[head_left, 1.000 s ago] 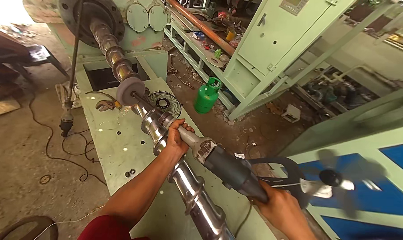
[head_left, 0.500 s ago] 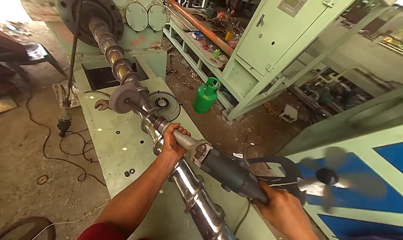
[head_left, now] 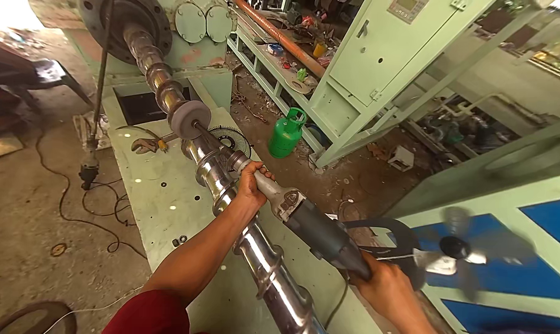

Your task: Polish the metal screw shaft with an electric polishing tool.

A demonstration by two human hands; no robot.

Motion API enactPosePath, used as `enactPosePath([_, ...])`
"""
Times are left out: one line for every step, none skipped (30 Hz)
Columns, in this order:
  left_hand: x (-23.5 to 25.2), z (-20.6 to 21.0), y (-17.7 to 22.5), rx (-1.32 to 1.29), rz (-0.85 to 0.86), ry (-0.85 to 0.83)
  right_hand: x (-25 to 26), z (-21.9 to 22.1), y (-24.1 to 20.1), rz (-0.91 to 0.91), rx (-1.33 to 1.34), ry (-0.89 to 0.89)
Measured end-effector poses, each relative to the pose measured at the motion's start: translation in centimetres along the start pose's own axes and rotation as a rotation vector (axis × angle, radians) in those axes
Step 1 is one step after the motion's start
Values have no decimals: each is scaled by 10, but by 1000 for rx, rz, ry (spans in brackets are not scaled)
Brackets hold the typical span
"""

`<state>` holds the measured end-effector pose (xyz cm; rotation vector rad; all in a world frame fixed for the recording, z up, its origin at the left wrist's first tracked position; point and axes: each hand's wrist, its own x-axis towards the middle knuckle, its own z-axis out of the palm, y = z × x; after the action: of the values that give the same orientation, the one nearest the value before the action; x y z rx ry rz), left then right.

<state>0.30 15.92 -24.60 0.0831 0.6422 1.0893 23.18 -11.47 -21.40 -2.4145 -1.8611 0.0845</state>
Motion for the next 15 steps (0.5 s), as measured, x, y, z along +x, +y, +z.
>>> enactPosePath([3, 2, 0, 11, -4, 4, 2, 1, 1, 18, 15, -19])
enactPosePath([5, 3, -1, 23, -9, 7, 3, 2, 1, 40, 30, -45])
enactPosePath([7, 4, -2, 32, -16, 8, 5, 3, 2, 55, 42, -62])
enactPosePath([9, 4, -1, 39, -21, 8, 6, 3, 2, 61, 52, -72])
enactPosePath([9, 4, -1, 42, -24, 13, 7, 3, 2, 64, 59, -78])
enactPosePath([10, 4, -1, 39, -25, 16, 7, 2, 2, 65, 61, -79])
enactPosePath([9, 4, -1, 31, -24, 15, 8, 1, 1, 61, 57, -75])
enactPosePath([8, 4, 0, 20, -25, 12, 7, 0, 1, 52, 51, -66])
enactPosePath([6, 2, 0, 8, -23, 6, 5, -1, 0, 39, 43, -52])
enactPosePath([3, 1, 1, -2, -21, -1, 3, -2, -1, 24, 33, -38])
enactPosePath([0, -1, 1, -9, -16, -10, 2, -4, -2, 15, 24, -33])
enactPosePath([-2, -2, 2, -13, -9, -17, 0, -5, -2, 7, 9, -27])
enactPosePath([-4, -3, 2, -19, -4, -19, -2, -6, -4, 2, -10, -19])
enactPosePath([-7, -4, 2, -24, 0, -18, -4, -7, -5, 0, -23, -17])
enactPosePath([-8, -5, 3, -28, 4, -17, -5, -8, -7, 2, -26, -22])
